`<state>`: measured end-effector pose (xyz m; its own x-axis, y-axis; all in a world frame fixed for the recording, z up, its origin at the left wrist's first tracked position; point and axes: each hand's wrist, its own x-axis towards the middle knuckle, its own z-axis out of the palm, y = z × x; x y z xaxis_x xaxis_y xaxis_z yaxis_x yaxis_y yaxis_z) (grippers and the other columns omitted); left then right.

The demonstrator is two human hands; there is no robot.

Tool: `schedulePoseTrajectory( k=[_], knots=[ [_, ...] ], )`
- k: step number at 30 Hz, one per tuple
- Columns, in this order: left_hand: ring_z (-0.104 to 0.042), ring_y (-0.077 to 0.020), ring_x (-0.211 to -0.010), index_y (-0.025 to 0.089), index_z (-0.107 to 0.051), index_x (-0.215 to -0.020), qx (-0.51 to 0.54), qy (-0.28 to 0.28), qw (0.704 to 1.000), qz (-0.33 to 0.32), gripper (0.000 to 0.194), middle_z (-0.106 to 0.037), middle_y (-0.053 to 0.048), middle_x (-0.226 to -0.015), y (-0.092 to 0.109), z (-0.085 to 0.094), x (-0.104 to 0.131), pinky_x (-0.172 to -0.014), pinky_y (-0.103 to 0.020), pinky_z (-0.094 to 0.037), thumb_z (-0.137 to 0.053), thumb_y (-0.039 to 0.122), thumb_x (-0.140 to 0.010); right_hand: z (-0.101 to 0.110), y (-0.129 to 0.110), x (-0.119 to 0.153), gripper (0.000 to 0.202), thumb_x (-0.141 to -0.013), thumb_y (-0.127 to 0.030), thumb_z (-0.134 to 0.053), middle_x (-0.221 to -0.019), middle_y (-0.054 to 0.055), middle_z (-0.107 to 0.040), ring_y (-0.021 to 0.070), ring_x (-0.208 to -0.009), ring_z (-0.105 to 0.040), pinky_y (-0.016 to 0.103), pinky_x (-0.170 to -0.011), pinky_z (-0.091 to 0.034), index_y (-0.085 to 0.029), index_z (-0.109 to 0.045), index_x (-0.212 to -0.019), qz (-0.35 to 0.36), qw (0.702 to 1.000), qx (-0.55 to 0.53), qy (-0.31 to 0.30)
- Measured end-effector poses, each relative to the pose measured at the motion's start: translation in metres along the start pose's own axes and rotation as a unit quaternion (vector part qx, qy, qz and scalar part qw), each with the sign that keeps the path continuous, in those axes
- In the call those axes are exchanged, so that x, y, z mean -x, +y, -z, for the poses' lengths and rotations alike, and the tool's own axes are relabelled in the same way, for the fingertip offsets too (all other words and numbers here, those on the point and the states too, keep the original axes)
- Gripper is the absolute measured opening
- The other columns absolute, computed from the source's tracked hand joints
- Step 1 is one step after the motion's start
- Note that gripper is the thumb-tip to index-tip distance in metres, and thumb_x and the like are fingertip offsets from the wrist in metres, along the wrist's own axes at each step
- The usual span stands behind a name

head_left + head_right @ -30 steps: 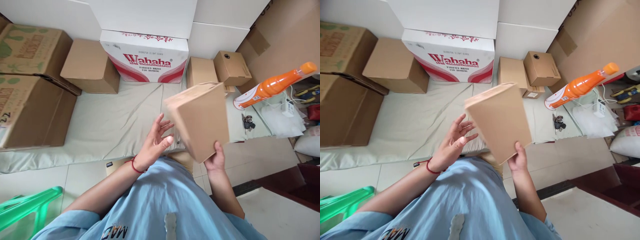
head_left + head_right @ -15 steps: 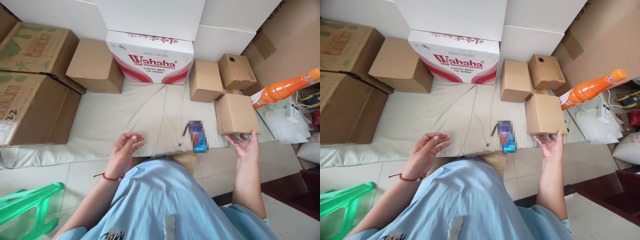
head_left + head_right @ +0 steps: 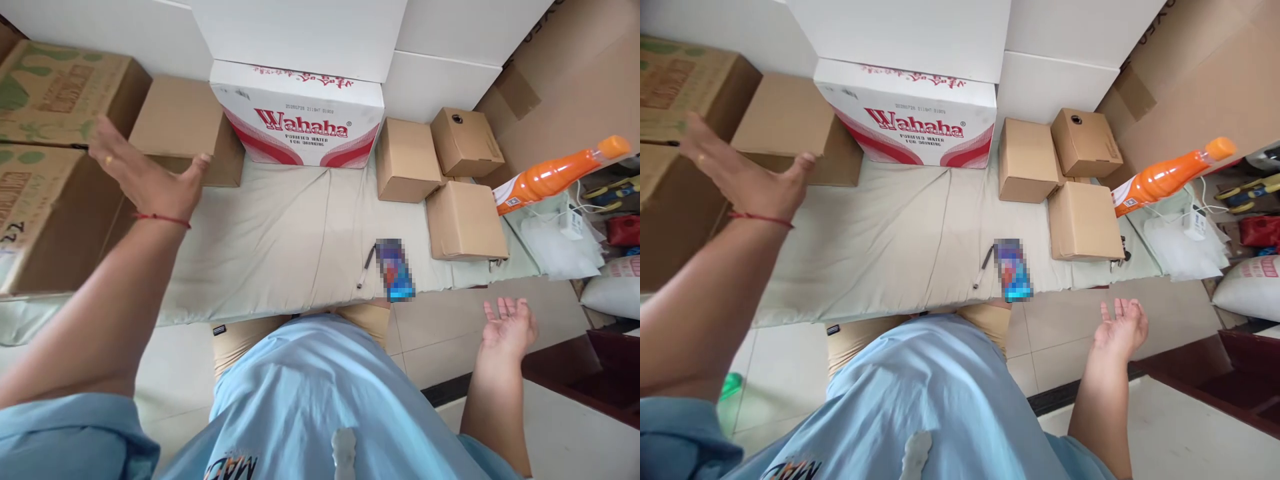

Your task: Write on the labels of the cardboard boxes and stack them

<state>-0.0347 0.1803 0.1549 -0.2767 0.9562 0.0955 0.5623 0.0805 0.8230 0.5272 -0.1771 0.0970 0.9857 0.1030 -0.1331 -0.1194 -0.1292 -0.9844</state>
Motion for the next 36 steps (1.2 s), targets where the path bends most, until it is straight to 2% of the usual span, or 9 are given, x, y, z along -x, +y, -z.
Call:
schedulePoseTrajectory(
  k=[3, 8, 14, 19, 22, 25, 29, 33, 36],
  knots=[
    [0.014, -0.04, -0.171, 0.012, -0.001, -0.172, -0.087, 0.018, 0.996, 0.017, 0.16, 0.005, -0.012, -0.186, 0.015, -0.011, -0.029, -0.138, -0.066, 0.013, -0.105, 0.059, -0.06, 0.022, -0.001, 0.001, 0.038, -0.09, -0.048, -0.066, -0.144, 0.013, -0.061, 0.0278, -0.145, -0.062, 0.064, -0.119, -0.051, -0.027, -0.056, -0.12, 0.0, 1.0, 0.017, 0.01],
    [0.03, -0.051, -0.166, 0.018, -0.01, -0.175, -0.144, -0.058, 0.985, 0.081, 0.161, 0.02, -0.01, -0.186, 0.011, -0.034, -0.045, -0.124, -0.089, 0.018, -0.109, 0.054, -0.052, 0.033, -0.003, 0.004, 0.039, -0.086, -0.046, -0.069, -0.14, 0.014, -0.061, 0.0293, -0.139, -0.066, 0.065, -0.119, -0.051, -0.025, -0.055, -0.116, -0.007, 1.0, 0.022, 0.019],
    [0.025, -0.0552, -0.166, 0.024, -0.01, -0.177, -0.179, -0.015, 0.979, 0.096, 0.154, 0.016, -0.011, -0.185, 0.009, -0.037, -0.052, -0.119, -0.094, 0.009, -0.103, 0.061, -0.06, 0.02, -0.013, 0.009, 0.032, -0.078, -0.033, -0.072, -0.114, 0.004, -0.066, 0.0243, -0.121, -0.074, 0.06, -0.117, -0.054, -0.025, -0.057, -0.105, 0.003, 1.0, -0.001, 0.011],
    [0.025, -0.0554, -0.165, 0.013, -0.015, -0.176, -0.133, -0.025, 0.988, 0.076, 0.169, 0.015, -0.018, -0.186, 0.004, -0.03, -0.06, -0.125, -0.088, 0.014, -0.112, 0.048, -0.043, 0.01, -0.01, 0.012, 0.039, -0.07, -0.036, -0.077, -0.106, 0.001, -0.066, 0.023, -0.112, -0.076, 0.058, -0.117, -0.053, -0.025, -0.058, -0.103, 0.006, 1.0, -0.001, -0.02],
    [0.024, -0.0519, -0.166, 0.018, -0.014, -0.176, -0.132, -0.04, 0.988, 0.069, 0.167, 0.009, -0.01, -0.187, 0.002, -0.026, -0.051, -0.131, -0.082, 0.012, -0.111, 0.049, -0.043, 0.002, -0.006, 0.021, 0.042, -0.067, -0.036, -0.078, -0.103, 0.0, -0.066, 0.0195, -0.103, -0.074, 0.051, -0.112, -0.057, -0.025, -0.058, -0.102, 0.017, 1.0, -0.005, -0.017],
    [0.019, -0.0505, -0.166, 0.021, -0.015, -0.175, -0.133, -0.023, 0.988, 0.071, 0.159, 0.002, -0.006, -0.185, 0.007, -0.022, -0.027, -0.133, -0.081, 0.009, -0.108, 0.049, -0.049, -0.006, -0.005, 0.034, 0.039, -0.068, -0.037, -0.078, -0.103, -0.002, -0.065, 0.0162, -0.095, -0.069, 0.043, -0.099, -0.061, -0.025, -0.06, -0.101, 0.069, 0.997, 0.003, -0.015],
    [-0.009, -0.051, -0.166, 0.011, -0.018, -0.175, -0.198, 0.018, 0.98, 0.009, 0.158, -0.01, -0.024, -0.182, 0.004, -0.007, 0.026, -0.135, -0.073, -0.002, -0.105, 0.054, -0.05, -0.016, -0.008, 0.054, 0.034, -0.068, -0.033, -0.079, -0.094, -0.002, -0.068, 0.0131, -0.077, -0.062, 0.031, -0.074, -0.055, -0.024, -0.065, -0.098, 0.121, 0.993, -0.002, -0.009],
    [-0.018, -0.0572, -0.164, 0.004, -0.022, -0.173, -0.244, 0.05, 0.967, -0.046, 0.161, -0.019, -0.033, -0.177, -0.025, 0.016, 0.103, -0.133, -0.073, -0.009, -0.098, 0.068, -0.047, -0.038, -0.01, 0.08, 0.025, -0.073, -0.031, -0.079, -0.082, -0.002, -0.069, 0.0111, -0.064, -0.056, 0.026, -0.061, -0.044, -0.021, -0.068, -0.094, 0.139, 0.988, 0.005, -0.068],
    [-0.02, -0.0605, -0.163, 0.016, -0.023, -0.174, -0.202, 0.037, 0.966, -0.158, 0.154, -0.021, -0.03, -0.177, -0.04, 0.024, 0.173, -0.131, -0.079, -0.017, -0.096, 0.073, -0.051, -0.066, -0.009, 0.105, 0.019, -0.078, -0.03, -0.078, -0.083, -0.001, -0.071, 0.0104, -0.062, -0.056, 0.026, -0.061, -0.044, -0.02, -0.069, -0.092, 0.147, 0.978, 0.006, -0.148]
  ],
)
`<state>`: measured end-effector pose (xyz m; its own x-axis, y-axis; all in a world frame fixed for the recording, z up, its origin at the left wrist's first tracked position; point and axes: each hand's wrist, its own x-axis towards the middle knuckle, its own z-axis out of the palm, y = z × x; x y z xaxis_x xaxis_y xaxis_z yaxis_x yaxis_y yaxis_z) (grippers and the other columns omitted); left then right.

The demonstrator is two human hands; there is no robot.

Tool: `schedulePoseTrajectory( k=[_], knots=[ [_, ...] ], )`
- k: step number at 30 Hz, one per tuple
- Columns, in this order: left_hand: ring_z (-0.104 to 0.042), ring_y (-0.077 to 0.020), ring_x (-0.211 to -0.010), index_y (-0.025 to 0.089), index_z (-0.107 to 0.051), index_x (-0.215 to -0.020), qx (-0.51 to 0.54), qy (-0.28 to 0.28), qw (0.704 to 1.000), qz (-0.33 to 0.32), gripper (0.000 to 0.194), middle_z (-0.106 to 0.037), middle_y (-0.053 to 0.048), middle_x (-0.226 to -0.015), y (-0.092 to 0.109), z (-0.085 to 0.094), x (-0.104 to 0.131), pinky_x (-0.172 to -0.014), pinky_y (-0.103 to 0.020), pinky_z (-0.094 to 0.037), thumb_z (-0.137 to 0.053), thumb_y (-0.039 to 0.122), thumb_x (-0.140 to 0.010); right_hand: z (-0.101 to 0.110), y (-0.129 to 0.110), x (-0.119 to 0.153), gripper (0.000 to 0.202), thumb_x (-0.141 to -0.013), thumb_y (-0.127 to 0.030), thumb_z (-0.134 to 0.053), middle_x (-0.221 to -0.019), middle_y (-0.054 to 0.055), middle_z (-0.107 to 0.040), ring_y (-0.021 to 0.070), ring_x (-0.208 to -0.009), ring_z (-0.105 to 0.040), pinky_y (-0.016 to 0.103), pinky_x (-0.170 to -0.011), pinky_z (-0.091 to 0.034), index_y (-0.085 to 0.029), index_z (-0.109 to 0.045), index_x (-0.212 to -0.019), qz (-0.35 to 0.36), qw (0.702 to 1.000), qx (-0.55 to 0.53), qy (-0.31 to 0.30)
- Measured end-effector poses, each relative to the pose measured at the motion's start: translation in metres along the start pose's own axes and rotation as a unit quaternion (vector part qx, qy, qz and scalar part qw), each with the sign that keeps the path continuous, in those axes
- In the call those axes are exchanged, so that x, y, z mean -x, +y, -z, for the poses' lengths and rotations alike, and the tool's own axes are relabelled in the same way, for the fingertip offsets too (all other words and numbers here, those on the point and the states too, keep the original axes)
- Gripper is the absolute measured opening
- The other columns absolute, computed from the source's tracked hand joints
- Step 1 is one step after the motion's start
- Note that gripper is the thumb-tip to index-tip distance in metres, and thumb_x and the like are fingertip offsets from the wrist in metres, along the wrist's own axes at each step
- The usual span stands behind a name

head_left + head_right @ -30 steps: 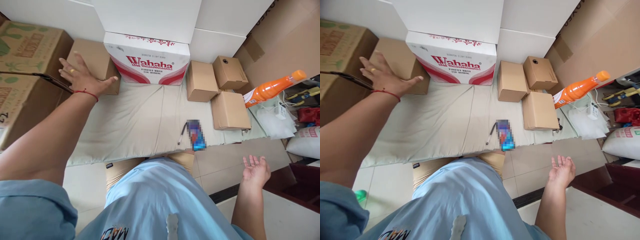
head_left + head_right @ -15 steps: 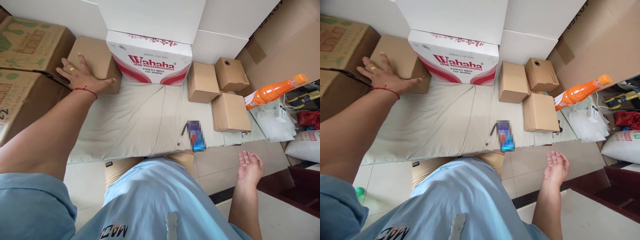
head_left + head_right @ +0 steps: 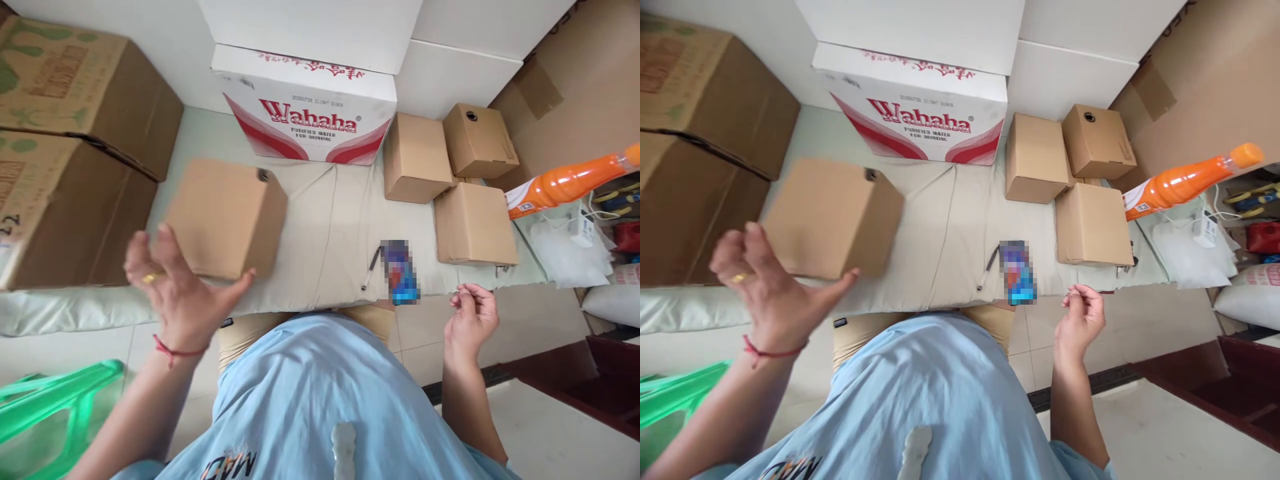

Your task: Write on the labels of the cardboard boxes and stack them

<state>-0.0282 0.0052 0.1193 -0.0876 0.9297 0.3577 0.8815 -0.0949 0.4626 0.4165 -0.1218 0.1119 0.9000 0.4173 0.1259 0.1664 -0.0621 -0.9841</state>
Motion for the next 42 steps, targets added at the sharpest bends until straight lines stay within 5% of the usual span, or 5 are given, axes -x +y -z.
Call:
schedulePoseTrajectory(
  k=[6, 11, 18, 34, 42],
  knots=[
    [-0.022, -0.0581, -0.164, 0.037, -0.041, -0.163, 0.149, -0.029, 0.987, -0.049, 0.131, -0.02, -0.019, -0.18, 0.036, -0.004, 0.079, -0.129, -0.078, -0.025, -0.108, 0.053, -0.051, -0.066, -0.01, 0.026, 0.02, -0.088, -0.038, -0.08, -0.085, 0.0, -0.074, 0.0124, -0.064, -0.059, 0.028, -0.064, -0.049, -0.021, -0.073, -0.095, -0.007, 0.977, 0.012, -0.214],
    [-0.059, -0.0406, -0.142, 0.038, -0.034, -0.169, 0.321, -0.053, 0.945, 0.029, 0.113, -0.028, -0.02, -0.178, 0.024, -0.001, 0.078, -0.103, -0.054, -0.061, -0.095, 0.057, -0.076, -0.087, -0.014, 0.046, 0.026, -0.092, -0.047, -0.081, -0.087, 0.002, -0.077, 0.0147, -0.068, -0.065, 0.03, -0.068, -0.055, -0.022, -0.078, -0.101, -0.029, 0.918, 0.054, -0.392],
    [-0.069, -0.0355, -0.134, 0.021, -0.08, -0.127, 0.457, -0.209, 0.837, 0.216, 0.062, -0.078, -0.015, -0.135, -0.013, -0.01, 0.061, -0.124, -0.053, -0.049, -0.051, 0.071, -0.105, -0.091, -0.018, 0.093, 0.047, -0.091, -0.064, -0.081, -0.117, 0.007, -0.083, 0.0228, -0.103, -0.075, 0.034, -0.078, -0.064, -0.025, -0.082, -0.118, -0.18, 0.865, 0.003, -0.468],
    [-0.052, -0.0342, -0.159, 0.018, -0.047, -0.168, 0.474, -0.149, 0.819, -0.287, 0.072, -0.057, -0.018, -0.166, 0.017, 0.026, 0.046, -0.13, -0.055, -0.049, -0.068, 0.026, -0.1, -0.12, -0.018, 0.126, 0.044, -0.079, -0.064, -0.087, -0.125, 0.003, -0.084, 0.0323, -0.129, -0.074, 0.052, -0.104, -0.063, -0.033, -0.082, -0.11, -0.381, 0.793, -0.138, -0.454],
    [-0.052, -0.0354, -0.158, 0.016, -0.053, -0.162, 0.568, -0.236, 0.734, -0.288, 0.063, -0.059, -0.021, -0.163, 0.02, 0.028, 0.052, -0.129, -0.055, -0.05, -0.066, 0.028, -0.101, -0.129, -0.001, 0.116, 0.046, -0.073, -0.049, -0.092, -0.123, 0.006, -0.081, 0.0286, -0.118, -0.073, 0.045, -0.106, -0.058, -0.027, -0.08, -0.112, -0.167, 0.912, 0.015, -0.373]
  ],
)
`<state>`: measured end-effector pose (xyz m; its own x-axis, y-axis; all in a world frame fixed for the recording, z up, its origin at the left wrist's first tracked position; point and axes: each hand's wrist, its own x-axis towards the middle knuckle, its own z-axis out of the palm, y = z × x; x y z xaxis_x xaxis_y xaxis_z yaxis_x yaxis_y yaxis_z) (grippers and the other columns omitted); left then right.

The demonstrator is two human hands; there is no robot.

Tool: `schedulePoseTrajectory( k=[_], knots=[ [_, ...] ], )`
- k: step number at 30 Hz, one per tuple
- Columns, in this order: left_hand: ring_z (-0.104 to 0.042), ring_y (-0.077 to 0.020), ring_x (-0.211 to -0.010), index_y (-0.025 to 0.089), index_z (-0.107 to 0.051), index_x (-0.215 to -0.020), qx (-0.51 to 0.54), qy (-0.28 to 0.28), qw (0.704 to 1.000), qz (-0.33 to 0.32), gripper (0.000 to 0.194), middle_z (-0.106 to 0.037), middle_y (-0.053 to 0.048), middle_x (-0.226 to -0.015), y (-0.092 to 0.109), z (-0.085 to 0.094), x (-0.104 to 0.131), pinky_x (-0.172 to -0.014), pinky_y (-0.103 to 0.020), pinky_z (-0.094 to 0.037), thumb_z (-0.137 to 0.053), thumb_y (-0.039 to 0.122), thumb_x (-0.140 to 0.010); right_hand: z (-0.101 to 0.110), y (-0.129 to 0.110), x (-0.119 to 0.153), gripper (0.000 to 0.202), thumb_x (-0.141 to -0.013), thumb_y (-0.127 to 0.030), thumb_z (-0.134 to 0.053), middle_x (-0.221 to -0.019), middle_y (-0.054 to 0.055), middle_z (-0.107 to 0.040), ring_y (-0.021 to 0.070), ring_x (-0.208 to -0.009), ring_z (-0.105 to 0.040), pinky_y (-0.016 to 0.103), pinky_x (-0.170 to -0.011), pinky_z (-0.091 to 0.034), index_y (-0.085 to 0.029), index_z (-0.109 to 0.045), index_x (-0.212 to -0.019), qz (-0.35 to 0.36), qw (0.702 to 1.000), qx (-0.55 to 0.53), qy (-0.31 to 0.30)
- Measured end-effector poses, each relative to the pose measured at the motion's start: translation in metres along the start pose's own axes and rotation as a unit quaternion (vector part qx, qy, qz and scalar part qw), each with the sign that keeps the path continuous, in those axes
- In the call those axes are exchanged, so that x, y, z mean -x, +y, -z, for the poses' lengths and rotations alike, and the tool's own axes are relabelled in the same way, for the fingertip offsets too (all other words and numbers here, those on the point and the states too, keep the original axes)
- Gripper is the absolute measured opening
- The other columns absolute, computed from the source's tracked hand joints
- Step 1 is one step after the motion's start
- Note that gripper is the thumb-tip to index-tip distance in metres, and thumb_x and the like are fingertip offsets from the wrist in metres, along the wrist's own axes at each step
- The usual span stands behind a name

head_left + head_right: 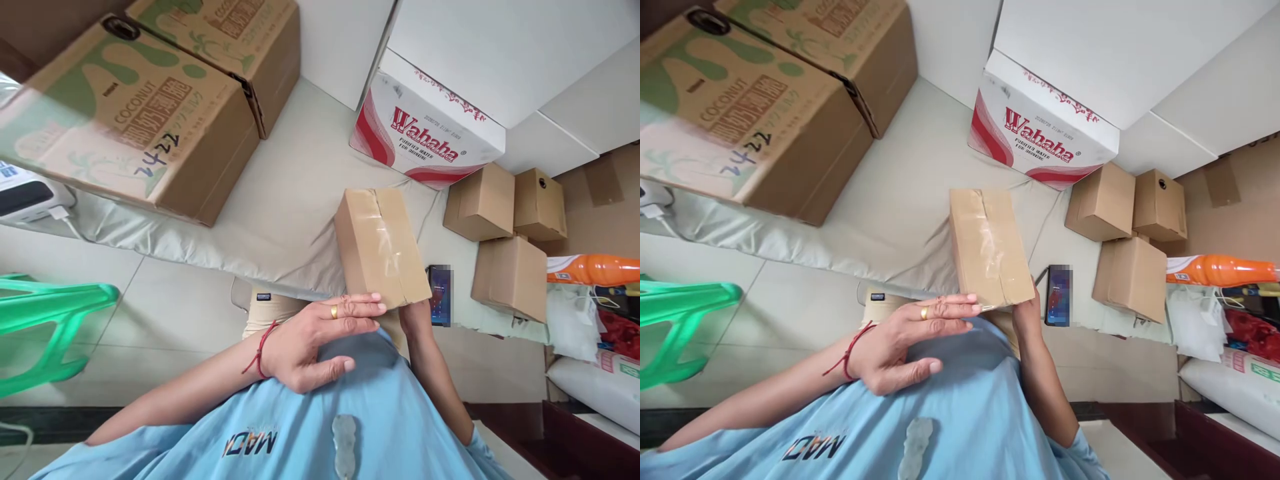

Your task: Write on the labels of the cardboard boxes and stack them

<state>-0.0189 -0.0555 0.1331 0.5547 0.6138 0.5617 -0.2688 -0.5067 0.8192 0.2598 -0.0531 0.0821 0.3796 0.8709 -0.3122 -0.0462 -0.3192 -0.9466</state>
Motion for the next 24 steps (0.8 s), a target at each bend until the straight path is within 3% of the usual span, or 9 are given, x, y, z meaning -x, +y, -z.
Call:
schedulePoseTrajectory(
  k=[4, 8, 11, 13, 15, 17, 20, 24],
  knots=[
    [-0.053, -0.0348, -0.158, 0.018, -0.06, -0.155, 0.006, -0.008, 1.0, 0.023, 0.055, -0.063, -0.021, -0.159, -0.015, -0.005, -0.005, -0.129, -0.056, -0.05, -0.067, 0.027, -0.102, 0.015, -0.004, -0.005, 0.046, -0.083, -0.05, -0.082, -0.128, 0.008, -0.076, 0.0258, -0.119, -0.069, 0.043, -0.105, -0.055, -0.024, -0.074, -0.121, 0.118, 0.981, 0.117, 0.098],
    [-0.063, -0.0336, -0.149, 0.02, -0.07, -0.142, -0.018, 0.033, 0.999, 0.014, 0.038, -0.073, -0.019, -0.146, -0.02, -0.004, -0.005, -0.122, -0.055, -0.056, -0.065, 0.027, -0.105, 0.026, -0.016, 0.013, 0.043, -0.096, -0.059, -0.071, -0.093, 0.002, -0.07, 0.0184, -0.081, -0.066, 0.032, -0.076, -0.053, -0.022, -0.07, -0.118, 0.139, 0.97, 0.139, 0.146],
    [-0.076, -0.0277, -0.116, 0.022, -0.079, -0.12, -0.077, 0.188, 0.973, 0.111, 0.024, -0.082, -0.013, -0.115, -0.023, 0.006, -0.007, -0.105, -0.045, -0.061, -0.064, 0.035, -0.107, 0.028, -0.025, 0.034, 0.049, -0.098, -0.06, -0.072, -0.074, -0.005, -0.057, 0.0158, -0.062, -0.055, 0.03, -0.062, -0.046, -0.024, -0.066, -0.13, 0.157, 0.969, 0.161, 0.102],
    [-0.072, -0.0204, -0.089, 0.021, -0.079, -0.118, -0.109, 0.312, 0.918, 0.22, 0.03, -0.077, -0.007, -0.094, -0.032, 0.019, -0.015, -0.087, -0.035, -0.059, -0.064, 0.044, -0.108, 0.026, -0.03, 0.045, 0.056, -0.097, -0.06, -0.074, -0.072, -0.006, -0.056, 0.0161, -0.061, -0.054, 0.031, -0.061, -0.047, -0.025, -0.062, -0.139, 0.156, 0.972, 0.169, 0.055],
    [-0.062, -0.0157, -0.074, 0.019, -0.074, -0.131, -0.103, 0.368, 0.879, 0.284, 0.044, -0.068, -0.002, -0.083, -0.047, 0.035, -0.03, -0.074, -0.029, -0.052, -0.065, 0.053, -0.105, 0.023, -0.033, 0.049, 0.06, -0.095, -0.06, -0.077, -0.072, -0.005, -0.058, 0.0161, -0.06, -0.055, 0.031, -0.059, -0.046, -0.025, -0.06, -0.141, 0.138, 0.976, 0.165, 0.033],
    [-0.057, -0.015, -0.07, 0.018, -0.068, -0.142, -0.076, 0.351, 0.883, 0.302, 0.054, -0.062, 0.001, -0.077, -0.065, 0.051, -0.047, -0.071, -0.028, -0.048, -0.065, 0.054, -0.102, 0.019, -0.035, 0.048, 0.06, -0.093, -0.061, -0.079, -0.072, -0.005, -0.061, 0.0146, -0.056, -0.054, 0.028, -0.053, -0.043, -0.025, -0.06, -0.137, 0.103, 0.984, 0.14, 0.03],
    [-0.057, -0.0166, -0.071, 0.016, -0.069, -0.141, -0.041, 0.277, 0.899, 0.336, 0.053, -0.059, 0.002, -0.072, -0.082, 0.063, -0.068, -0.069, -0.029, -0.045, -0.065, 0.049, -0.1, 0.017, -0.038, 0.043, 0.06, -0.09, -0.065, -0.082, -0.069, -0.007, -0.061, 0.0115, -0.048, -0.049, 0.024, -0.043, -0.033, -0.026, -0.06, -0.13, 0.034, 0.995, 0.089, 0.022],
    [-0.056, -0.0158, -0.067, 0.015, -0.06, -0.149, -0.045, 0.229, 0.911, 0.339, 0.058, -0.057, 0.004, -0.072, -0.068, 0.046, -0.071, -0.066, -0.028, -0.044, -0.065, 0.043, -0.099, 0.025, -0.036, 0.043, 0.051, -0.087, -0.071, -0.08, -0.065, -0.008, -0.059, 0.011, -0.046, -0.048, 0.024, -0.042, -0.034, -0.025, -0.064, -0.103, -0.01, 0.999, 0.036, 0.035]
  ],
)
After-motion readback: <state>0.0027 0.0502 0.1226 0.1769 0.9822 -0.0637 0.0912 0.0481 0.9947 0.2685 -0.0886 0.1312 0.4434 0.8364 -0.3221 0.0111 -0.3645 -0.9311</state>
